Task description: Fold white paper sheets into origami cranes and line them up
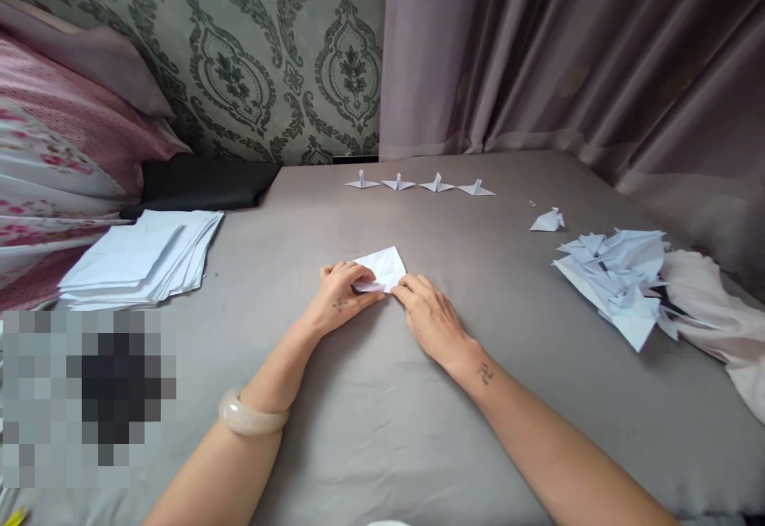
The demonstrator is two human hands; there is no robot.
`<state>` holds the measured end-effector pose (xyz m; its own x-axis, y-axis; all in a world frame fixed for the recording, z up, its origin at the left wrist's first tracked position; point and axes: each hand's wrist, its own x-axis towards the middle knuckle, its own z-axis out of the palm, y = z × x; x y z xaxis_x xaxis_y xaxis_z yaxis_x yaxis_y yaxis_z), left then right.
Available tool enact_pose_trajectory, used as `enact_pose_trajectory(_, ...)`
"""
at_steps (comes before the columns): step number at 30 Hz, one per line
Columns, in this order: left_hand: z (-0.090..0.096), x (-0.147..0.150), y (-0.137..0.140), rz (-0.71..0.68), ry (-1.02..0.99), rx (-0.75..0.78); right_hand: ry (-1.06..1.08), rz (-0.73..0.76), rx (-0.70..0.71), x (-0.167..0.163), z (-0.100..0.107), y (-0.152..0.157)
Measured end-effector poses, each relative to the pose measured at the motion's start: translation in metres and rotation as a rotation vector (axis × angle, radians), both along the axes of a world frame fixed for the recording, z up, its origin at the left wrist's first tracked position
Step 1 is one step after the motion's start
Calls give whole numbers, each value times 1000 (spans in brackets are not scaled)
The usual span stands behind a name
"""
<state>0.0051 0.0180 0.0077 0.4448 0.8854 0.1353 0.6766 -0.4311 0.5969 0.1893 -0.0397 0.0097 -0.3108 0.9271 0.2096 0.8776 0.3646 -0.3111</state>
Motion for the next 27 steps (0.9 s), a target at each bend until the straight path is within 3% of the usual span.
enact_pose_trajectory(7, 4, -7, 3, -18, 25, -25, -86, -23, 26, 0, 2, -2)
enact_pose_trajectory(17, 2, -6, -1, -138, 59, 88, -116, -30, 30, -5, 3, -2)
enact_pose_trajectory(23, 0, -2, 1, 50, 5, 286, -93, -28, 31, -3, 4, -2)
enact_pose_trajectory(27, -3, 0, 3, 11, -26, 256, 13, -40, -5, 1, 2, 0)
